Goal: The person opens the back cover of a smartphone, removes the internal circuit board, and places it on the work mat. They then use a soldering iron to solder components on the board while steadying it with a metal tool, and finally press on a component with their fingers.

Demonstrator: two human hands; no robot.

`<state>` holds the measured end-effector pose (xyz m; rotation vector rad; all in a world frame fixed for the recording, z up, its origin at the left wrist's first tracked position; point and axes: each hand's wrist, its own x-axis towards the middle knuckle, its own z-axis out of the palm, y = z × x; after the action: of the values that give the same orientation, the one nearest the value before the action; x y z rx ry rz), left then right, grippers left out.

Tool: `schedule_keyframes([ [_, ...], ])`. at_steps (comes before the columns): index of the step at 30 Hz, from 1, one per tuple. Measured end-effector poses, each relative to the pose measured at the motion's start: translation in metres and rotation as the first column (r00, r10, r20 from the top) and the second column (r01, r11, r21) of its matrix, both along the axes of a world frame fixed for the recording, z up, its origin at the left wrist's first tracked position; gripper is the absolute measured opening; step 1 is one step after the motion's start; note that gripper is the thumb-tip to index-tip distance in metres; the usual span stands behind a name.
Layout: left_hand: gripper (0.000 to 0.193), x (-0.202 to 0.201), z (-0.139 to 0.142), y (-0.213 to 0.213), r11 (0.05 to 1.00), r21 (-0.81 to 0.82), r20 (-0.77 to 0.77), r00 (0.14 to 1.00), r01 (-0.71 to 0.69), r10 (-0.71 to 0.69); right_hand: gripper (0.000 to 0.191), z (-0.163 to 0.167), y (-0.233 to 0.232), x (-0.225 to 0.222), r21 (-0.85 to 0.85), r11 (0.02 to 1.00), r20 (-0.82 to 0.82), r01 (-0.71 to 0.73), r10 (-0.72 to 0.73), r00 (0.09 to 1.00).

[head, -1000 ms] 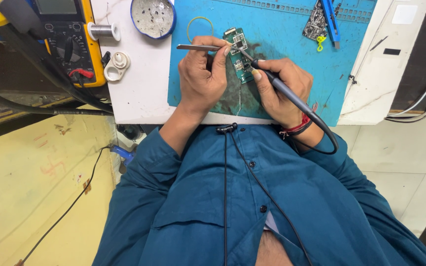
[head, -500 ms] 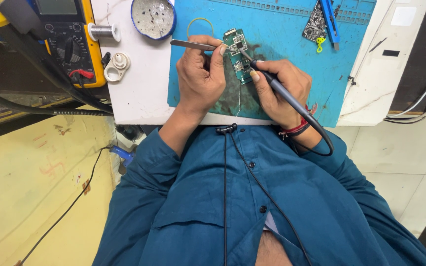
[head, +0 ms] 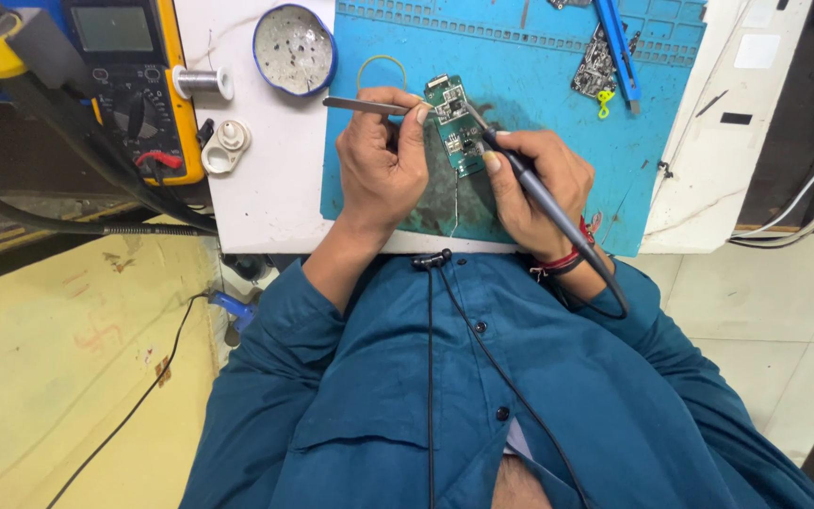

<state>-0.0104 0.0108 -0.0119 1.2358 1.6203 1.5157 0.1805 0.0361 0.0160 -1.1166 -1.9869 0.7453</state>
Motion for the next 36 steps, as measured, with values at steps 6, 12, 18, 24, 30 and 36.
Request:
schedule_keyframes([
  [6,0.011,-0.002,-0.003,0.000,0.999,0.030,0.036,0.999,0.025,-0.026,0.013,0.001,0.004,0.001,0.121,0.989,0.059,-0.087,0.080,0.995],
  [12,0.011,-0.003,-0.001,0.001,0.999,0.010,-0.015,0.999,0.036,-0.035,0.007,0.001,0.010,-0.005,0.118,0.989,0.020,-0.089,0.087,0.996],
  [18,0.012,-0.001,-0.002,0.003,0.999,0.021,0.040,0.999,0.025,-0.026,0.008,0.001,0.012,-0.009,0.128,0.986,0.038,-0.107,0.103,0.994],
  [24,0.013,-0.002,-0.004,0.002,0.999,0.036,0.005,0.999,0.038,-0.038,0.009,0.000,0.013,-0.009,0.141,0.982,0.035,-0.127,0.123,0.992],
  [30,0.013,-0.003,-0.005,0.002,0.999,0.020,-0.005,1.000,0.031,-0.031,0.009,-0.003,0.013,-0.010,0.149,0.978,0.043,-0.145,0.141,0.989],
  [36,0.012,-0.003,-0.006,0.001,0.999,0.013,0.004,0.999,0.037,-0.037,0.010,-0.002,0.013,-0.010,0.142,0.978,0.033,-0.151,0.148,0.988],
])
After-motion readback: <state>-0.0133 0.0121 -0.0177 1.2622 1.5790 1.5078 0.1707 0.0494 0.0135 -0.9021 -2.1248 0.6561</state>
